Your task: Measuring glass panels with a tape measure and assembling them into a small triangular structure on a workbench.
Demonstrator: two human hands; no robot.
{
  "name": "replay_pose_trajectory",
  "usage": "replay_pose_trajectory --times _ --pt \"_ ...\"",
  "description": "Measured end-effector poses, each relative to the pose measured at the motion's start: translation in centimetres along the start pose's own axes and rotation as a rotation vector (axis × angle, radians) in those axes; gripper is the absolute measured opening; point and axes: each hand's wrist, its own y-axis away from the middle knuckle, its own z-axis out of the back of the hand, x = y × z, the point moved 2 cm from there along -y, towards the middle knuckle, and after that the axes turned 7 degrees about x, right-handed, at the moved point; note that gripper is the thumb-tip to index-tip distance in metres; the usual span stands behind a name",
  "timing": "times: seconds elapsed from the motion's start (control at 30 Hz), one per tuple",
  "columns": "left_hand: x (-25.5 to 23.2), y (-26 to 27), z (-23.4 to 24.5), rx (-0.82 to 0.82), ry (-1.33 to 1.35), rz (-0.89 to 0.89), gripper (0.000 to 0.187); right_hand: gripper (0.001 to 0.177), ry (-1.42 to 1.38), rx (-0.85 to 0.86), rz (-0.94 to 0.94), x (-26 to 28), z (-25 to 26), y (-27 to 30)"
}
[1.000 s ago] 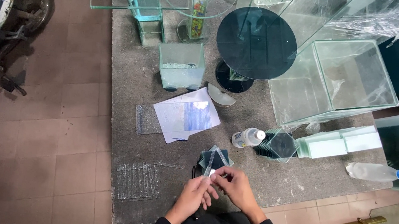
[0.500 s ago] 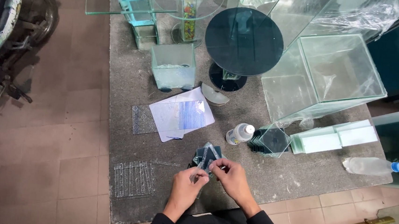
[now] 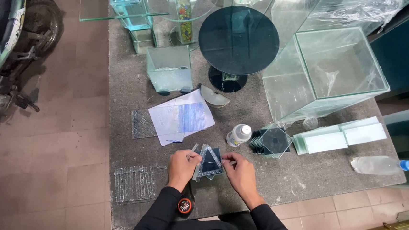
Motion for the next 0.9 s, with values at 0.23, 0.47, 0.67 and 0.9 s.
replay_pose_trajectory --times 0.23,0.47,0.67,0.9 --pt "0.1 0.0 -0.2 -0.001 -0.018 0.067 0.007 0.024 0.120 0.022 0.028 0.3 -0.5 -0.6" --pt "-0.8 0.7 0.3 0.043 -0.021 0.125 0.010 0.023 0.276 0.057 0.075 -1.1 -2.2 -2.5" --pt "-0.7 0.3 0.0 0.048 0.002 0.115 0.012 0.022 0.291 0.070 0.054 -1.1 -2.2 -2.6" --pt "-1.1 0.4 -0.1 0.039 0.018 0.122 0.011 0.021 0.284 0.080 0.036 -0.6 -2.2 -2.4"
